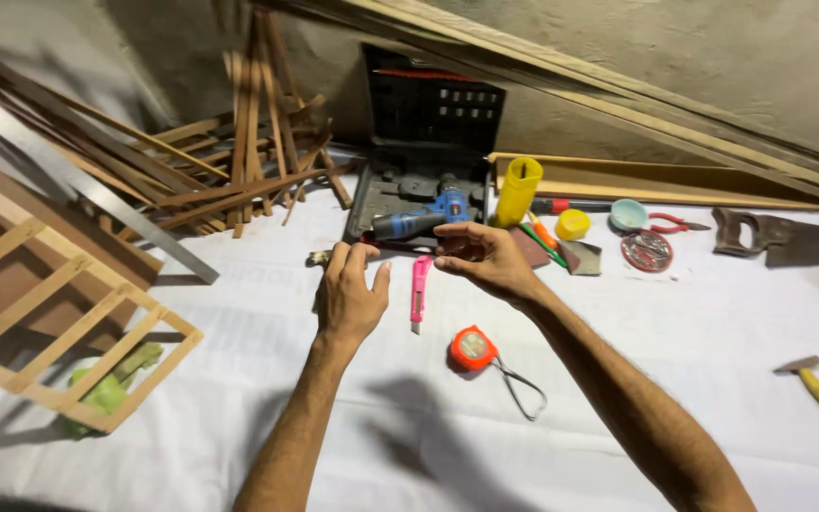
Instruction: The person works at a table covered with hand tools and wood offcuts. They pick small nails from a tin, position thin wooden slats on a frame, hammer the nails in, sand a wooden block, measure a vertical wood piece with a tape measure, and assemble slats into ladder-like wooden frames, adjusting the pieces by hand.
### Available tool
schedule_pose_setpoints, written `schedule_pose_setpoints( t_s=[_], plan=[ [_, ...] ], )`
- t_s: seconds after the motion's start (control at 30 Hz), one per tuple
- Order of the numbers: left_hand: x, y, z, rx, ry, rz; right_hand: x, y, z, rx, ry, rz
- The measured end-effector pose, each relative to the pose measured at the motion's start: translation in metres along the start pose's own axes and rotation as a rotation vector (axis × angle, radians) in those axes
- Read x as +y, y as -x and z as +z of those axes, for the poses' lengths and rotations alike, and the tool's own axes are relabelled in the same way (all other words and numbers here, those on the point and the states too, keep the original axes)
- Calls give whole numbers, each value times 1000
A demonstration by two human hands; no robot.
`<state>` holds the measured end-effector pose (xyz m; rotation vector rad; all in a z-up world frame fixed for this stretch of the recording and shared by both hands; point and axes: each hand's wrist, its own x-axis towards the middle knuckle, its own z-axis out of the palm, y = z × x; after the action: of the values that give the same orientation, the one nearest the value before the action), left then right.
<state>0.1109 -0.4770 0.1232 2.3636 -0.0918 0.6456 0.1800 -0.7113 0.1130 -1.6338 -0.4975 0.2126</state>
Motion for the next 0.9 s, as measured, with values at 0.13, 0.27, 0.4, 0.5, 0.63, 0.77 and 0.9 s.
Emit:
schedule_pose_setpoints(
  t_s=[0.13, 0.27, 0.4, 0.5, 0.63, 0.77, 0.9],
  plan=[
    [57, 6, 44, -19, 39, 105, -3, 56, -72, 98, 52, 10],
    [108, 13, 80, -87, 48, 96, 0, 102, -139, 167, 33, -2],
    [155, 26, 116, -69, 68, 147, -2, 143, -191, 223, 73, 74],
    [186, 35, 136, -99, 77, 100, -4, 167, -224, 243, 72, 58],
    [211, 45, 166, -118, 102, 151, -5, 194, -257, 312, 33, 41],
    [232, 47, 185, -153, 125, 204, -4, 216, -276, 360, 3, 29],
    [250, 47, 191, -206, 166, 228, -7, 233, -283, 423, 58, 83]
  ],
)
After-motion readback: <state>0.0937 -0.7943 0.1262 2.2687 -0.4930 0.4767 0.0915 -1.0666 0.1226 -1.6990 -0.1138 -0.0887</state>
